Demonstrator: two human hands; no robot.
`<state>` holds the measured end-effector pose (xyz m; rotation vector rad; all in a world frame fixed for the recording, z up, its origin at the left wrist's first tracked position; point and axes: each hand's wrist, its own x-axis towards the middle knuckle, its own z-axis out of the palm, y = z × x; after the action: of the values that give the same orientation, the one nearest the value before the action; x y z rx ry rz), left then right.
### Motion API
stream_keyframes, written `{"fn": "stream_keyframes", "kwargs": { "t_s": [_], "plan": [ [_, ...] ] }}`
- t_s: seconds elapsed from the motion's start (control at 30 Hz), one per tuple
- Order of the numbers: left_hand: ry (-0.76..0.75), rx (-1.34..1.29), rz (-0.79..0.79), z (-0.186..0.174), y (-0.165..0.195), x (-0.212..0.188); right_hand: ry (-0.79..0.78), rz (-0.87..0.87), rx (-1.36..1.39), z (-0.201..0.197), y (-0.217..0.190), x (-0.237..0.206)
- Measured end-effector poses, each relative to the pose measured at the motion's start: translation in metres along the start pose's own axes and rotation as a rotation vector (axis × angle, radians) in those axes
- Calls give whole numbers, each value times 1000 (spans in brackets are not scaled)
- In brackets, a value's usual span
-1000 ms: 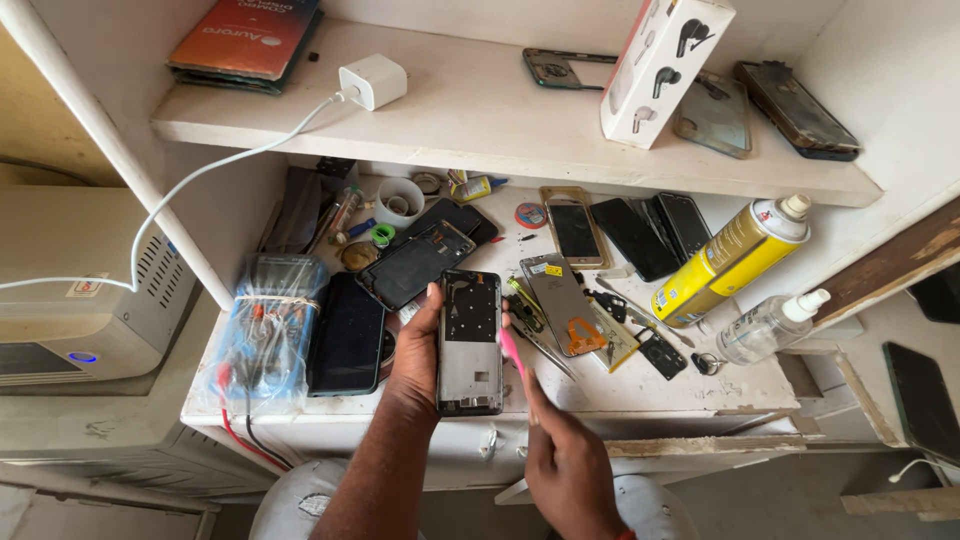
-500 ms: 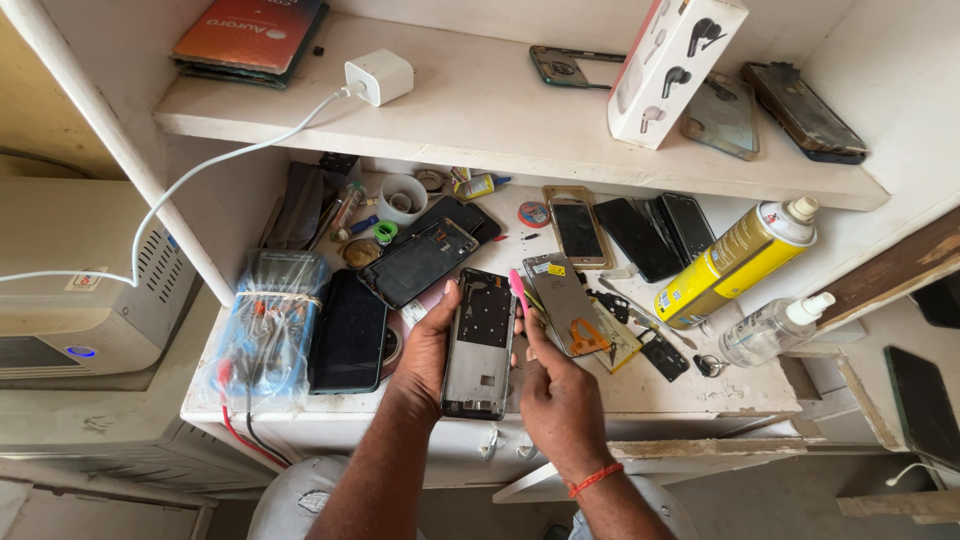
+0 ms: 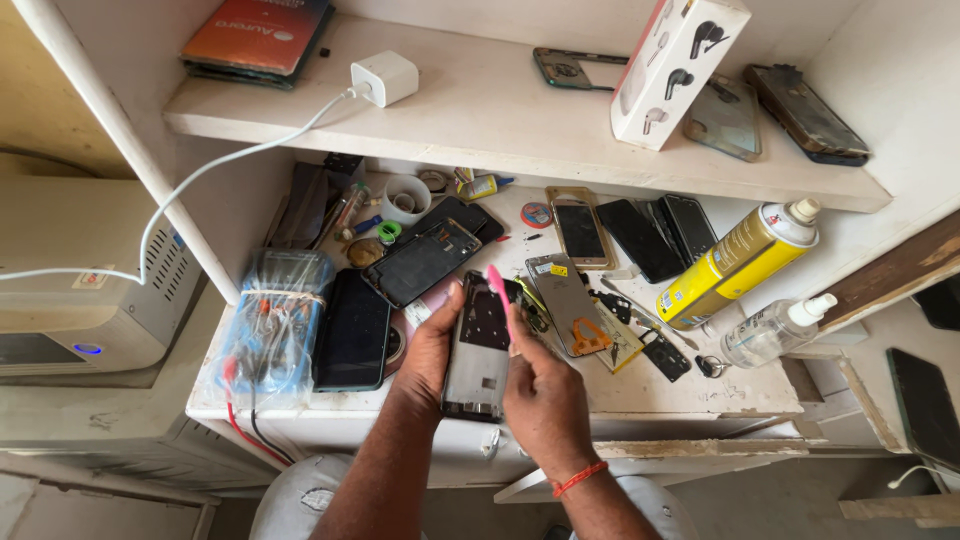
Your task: The person holds a disassembled phone midframe and pries along its edge with a pink pry tool, then sets it down and works on the exposed internal components with tweezers, picking at small parts on the workbench.
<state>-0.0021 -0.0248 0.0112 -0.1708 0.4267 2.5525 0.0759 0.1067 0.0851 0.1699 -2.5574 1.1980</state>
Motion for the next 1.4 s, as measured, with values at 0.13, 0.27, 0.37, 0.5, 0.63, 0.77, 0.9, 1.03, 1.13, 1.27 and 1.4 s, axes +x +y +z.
{"fn": "stream_keyframes", "kwargs": {
  "t_s": [0.13, 0.27, 0.37, 0.5, 0.63, 0.77, 0.9, 1.03, 1.13, 1.27, 1.4],
  "plan": [
    [-22, 6, -55, -3, 0, 0, -47, 259, 5, 5, -3, -4],
    [-57, 15, -8, 0, -1, -1, -75, 45, 11, 8, -7, -3],
    [-32, -27, -8, 2, 0, -2, -92, 273, -60, 2, -1, 0],
    [-117, 12, 11, 2, 1, -3, 71, 169, -1, -3, 16, -5],
    [-155, 62, 57, 3, 3, -7, 88, 33, 44, -4, 23, -16],
    [-130, -72, 84, 6, 1, -9, -158, 245, -129, -16, 22, -36],
    [-139, -50, 152, 10, 1, -12, -210, 187, -169, -22, 28, -74],
    [-110, -33, 173, 15, 0, -16, -173, 139, -40, -27, 48, -102],
    [-121, -8, 221, 18, -2, -19, -163, 59, 103, -21, 52, -115],
    [-113, -14, 187, 18, -2, -19, -323, 164, 44, -3, 32, -117],
    [-145, 43, 191, 14, -1, -18, -378, 141, 55, -7, 12, -94]
  ]
}}
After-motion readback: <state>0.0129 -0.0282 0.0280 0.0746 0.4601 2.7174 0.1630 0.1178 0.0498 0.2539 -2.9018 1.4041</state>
